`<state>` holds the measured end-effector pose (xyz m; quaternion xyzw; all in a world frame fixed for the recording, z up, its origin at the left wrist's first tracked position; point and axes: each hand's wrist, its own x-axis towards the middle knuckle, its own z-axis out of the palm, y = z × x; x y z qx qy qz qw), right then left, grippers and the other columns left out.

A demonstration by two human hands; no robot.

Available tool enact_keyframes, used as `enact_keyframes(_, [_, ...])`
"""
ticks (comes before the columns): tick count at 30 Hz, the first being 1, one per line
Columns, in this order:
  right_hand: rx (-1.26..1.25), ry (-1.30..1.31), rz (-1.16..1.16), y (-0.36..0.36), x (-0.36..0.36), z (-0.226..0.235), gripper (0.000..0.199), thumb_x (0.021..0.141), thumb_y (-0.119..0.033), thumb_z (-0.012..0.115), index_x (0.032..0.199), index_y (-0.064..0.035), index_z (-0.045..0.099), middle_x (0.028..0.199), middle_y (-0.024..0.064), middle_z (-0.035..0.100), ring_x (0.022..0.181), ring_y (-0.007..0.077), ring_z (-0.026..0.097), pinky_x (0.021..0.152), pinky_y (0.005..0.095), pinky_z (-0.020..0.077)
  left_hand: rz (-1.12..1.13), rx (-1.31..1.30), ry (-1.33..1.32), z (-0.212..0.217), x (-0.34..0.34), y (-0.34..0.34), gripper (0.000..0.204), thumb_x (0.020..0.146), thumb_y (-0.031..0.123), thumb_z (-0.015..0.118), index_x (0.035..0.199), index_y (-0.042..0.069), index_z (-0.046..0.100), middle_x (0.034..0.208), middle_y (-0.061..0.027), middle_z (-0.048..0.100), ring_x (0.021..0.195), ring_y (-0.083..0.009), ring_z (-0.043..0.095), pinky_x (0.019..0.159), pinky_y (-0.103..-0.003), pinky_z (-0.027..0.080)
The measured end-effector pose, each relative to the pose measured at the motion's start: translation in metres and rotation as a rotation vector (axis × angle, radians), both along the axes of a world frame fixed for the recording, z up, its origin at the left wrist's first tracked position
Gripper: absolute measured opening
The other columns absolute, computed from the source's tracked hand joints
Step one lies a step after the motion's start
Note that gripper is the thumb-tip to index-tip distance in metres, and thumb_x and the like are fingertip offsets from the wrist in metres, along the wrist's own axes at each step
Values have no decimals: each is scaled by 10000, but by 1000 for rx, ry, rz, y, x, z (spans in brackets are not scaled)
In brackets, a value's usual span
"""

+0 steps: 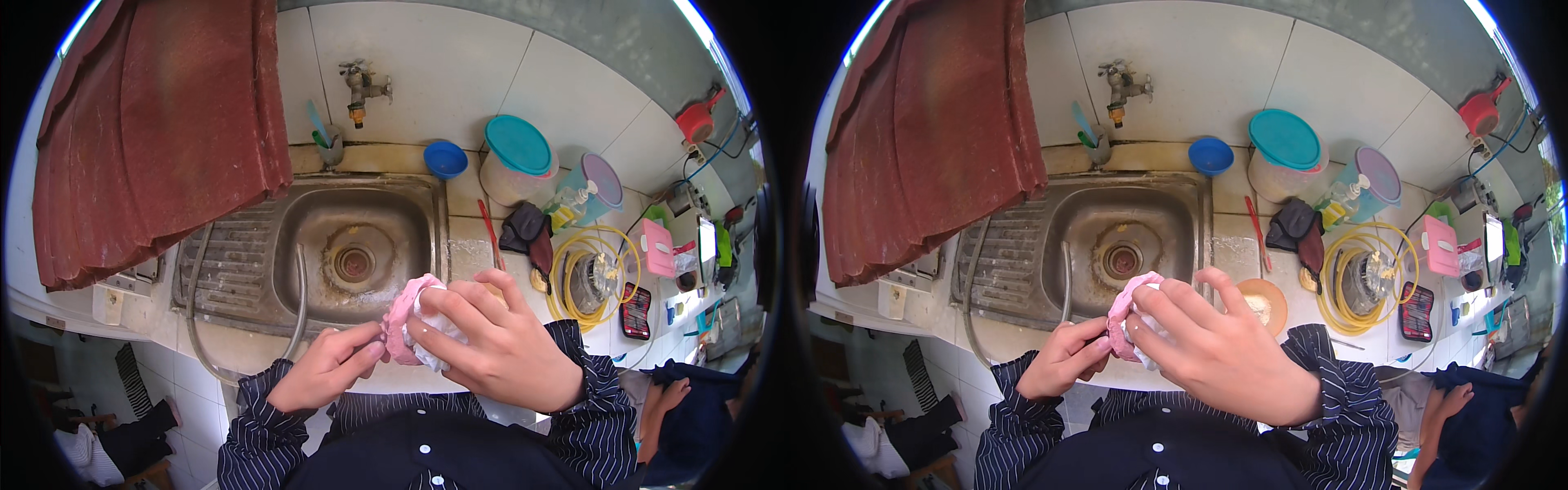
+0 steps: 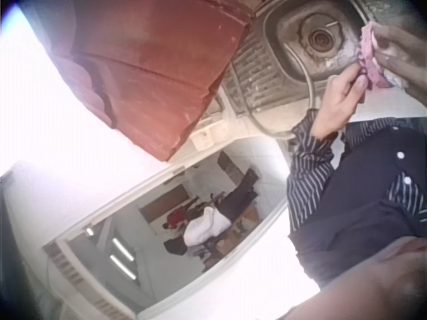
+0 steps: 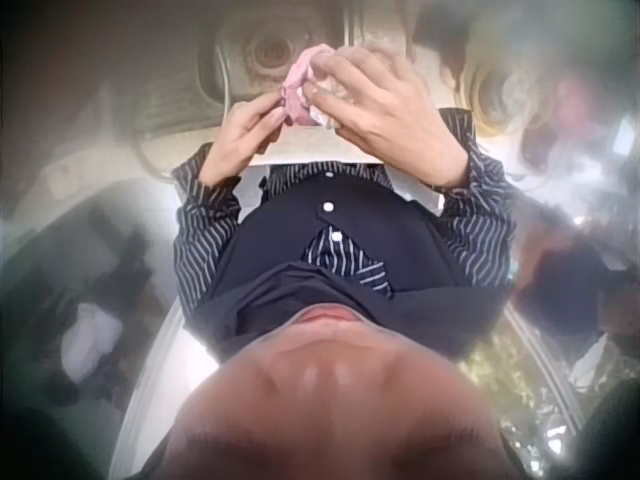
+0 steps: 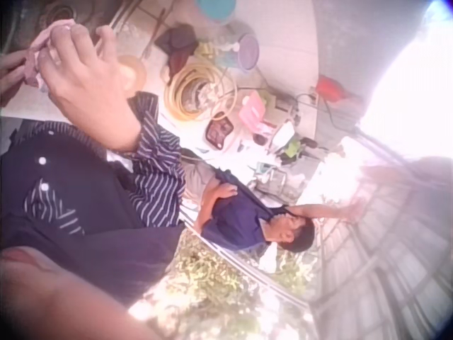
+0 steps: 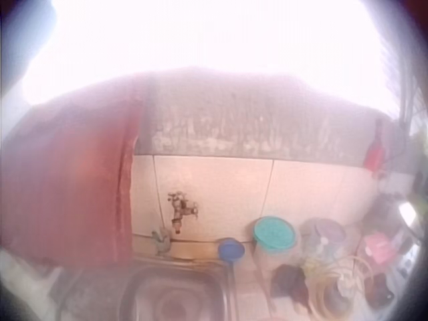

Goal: The person scoops a white powder from a large container into a small bowl using a pink scoop. They then wipe a pink silicone mold with a tissue and add water to the bowl from the sink tap.

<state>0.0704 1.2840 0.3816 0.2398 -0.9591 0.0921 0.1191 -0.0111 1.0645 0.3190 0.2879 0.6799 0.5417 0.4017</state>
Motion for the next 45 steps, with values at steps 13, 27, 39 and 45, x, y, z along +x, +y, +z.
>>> enact_keyframes(13, [12,36,-166,-14,14,-15,310,697,-155,626,980,-30,627,1085,84,529,1002,219,535,813,346,433,25,-24,61,-2,11,9,256,977,228,478,1001,-15,558,640,-73,527,588,-135,504,556,-279,398])
enact_keyframes(27, [-436,27,-150,14,24,-5,409,595,-29,722,995,-66,643,1051,78,598,926,289,558,823,379,450,-2,34,-200,-16,13,2,297,988,240,478,1091,-22,574,616,6,446,546,-53,387,506,-225,332])
enact_keyframes(39, [-537,30,-147,4,16,-18,407,594,-64,731,974,-65,583,947,74,605,857,263,607,737,342,476,9,-18,15,-6,24,5,293,976,206,476,1145,-20,553,631,-44,495,579,-102,470,560,-261,392])
enact_keyframes(45, [-291,89,-110,-3,20,-6,368,579,4,683,934,-78,630,991,59,607,960,265,588,833,374,445,38,24,132,-9,32,4,279,971,192,478,1140,-17,554,624,-55,517,559,-112,497,541,-267,398])
